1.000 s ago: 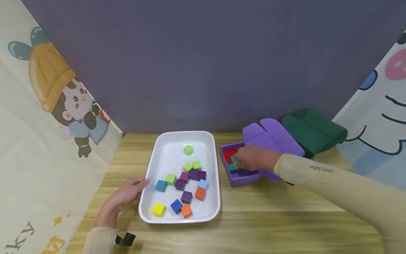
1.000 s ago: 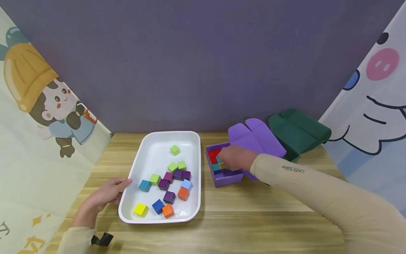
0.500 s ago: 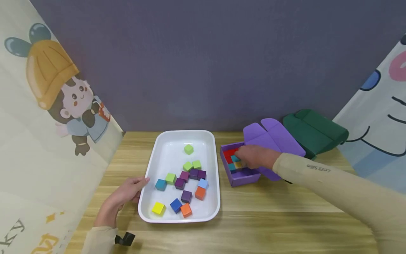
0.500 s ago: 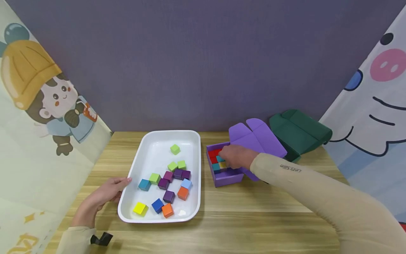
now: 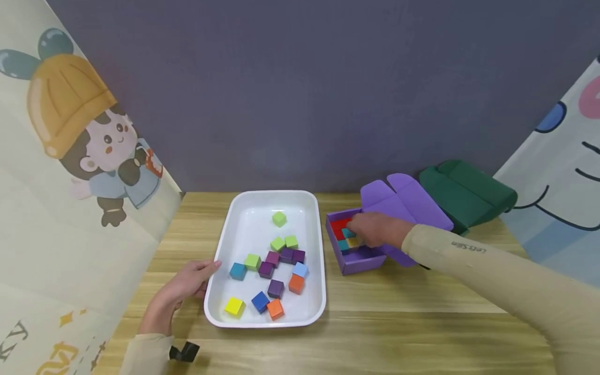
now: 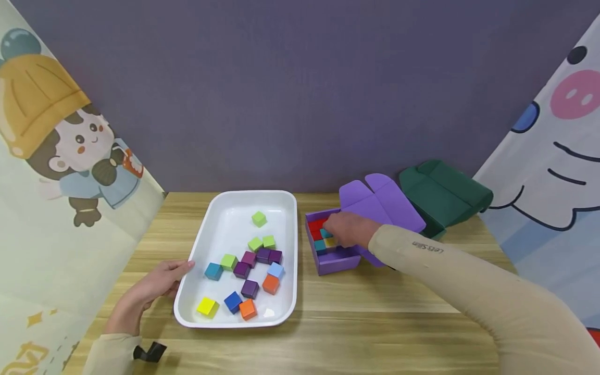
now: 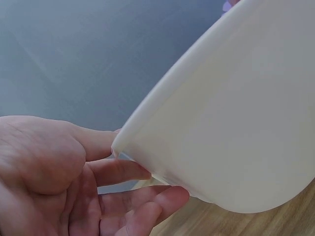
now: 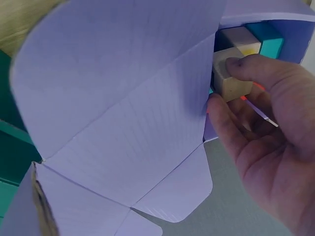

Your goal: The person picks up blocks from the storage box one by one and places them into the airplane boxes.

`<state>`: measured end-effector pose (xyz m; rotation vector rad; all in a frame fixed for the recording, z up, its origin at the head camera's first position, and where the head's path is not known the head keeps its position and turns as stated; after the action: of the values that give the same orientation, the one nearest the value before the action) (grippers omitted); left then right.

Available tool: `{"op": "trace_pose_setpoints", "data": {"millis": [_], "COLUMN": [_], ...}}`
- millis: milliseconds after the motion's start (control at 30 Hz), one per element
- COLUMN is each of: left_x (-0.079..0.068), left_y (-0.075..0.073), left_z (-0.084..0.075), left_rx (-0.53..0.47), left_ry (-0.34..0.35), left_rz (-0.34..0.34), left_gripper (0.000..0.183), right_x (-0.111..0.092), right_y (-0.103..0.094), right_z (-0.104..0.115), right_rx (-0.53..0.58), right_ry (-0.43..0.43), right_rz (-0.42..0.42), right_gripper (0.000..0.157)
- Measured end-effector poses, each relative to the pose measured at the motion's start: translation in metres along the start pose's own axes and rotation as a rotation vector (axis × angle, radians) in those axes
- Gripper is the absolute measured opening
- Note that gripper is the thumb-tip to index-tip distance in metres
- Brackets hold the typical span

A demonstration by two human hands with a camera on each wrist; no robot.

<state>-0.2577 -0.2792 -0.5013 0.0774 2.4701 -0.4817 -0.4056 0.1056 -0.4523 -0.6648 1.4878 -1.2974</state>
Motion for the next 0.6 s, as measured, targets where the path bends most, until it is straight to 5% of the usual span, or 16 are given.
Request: {"op": "trace_pose_setpoints", "data": {"millis": [300,600], "left_x": [0.0004,0.0001], "left_y": [-0.0010,-0.0017], "left_z": [-0.0004,-0.0004], "left_rx": [-0.002,-0.010], "left_ry": [-0.001,0.002], "left_rz": [0.024,0.019], "left_gripper": [0.060,0.061], "right_x": [0.0023,0.0072], "right_y": [0.0001,0.0078], "right_z": [0.0002,0.0015], "right_rx": [0.020,-0.078], "right_ry": [0.024,0.015], "right_rz": [0.018,0.047], "right_gripper": [0.019,0.014]}}
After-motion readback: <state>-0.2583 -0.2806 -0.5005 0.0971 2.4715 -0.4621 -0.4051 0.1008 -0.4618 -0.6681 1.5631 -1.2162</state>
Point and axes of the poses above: each hand's wrist, its own x-axis towards the middle knuckle, its own y-axis out of the palm, z = x × y, the point moved 6 cm from there along x, towards the middle knuckle, and after that the axes turned 15 degrees about -y, right-handed, at the moved point
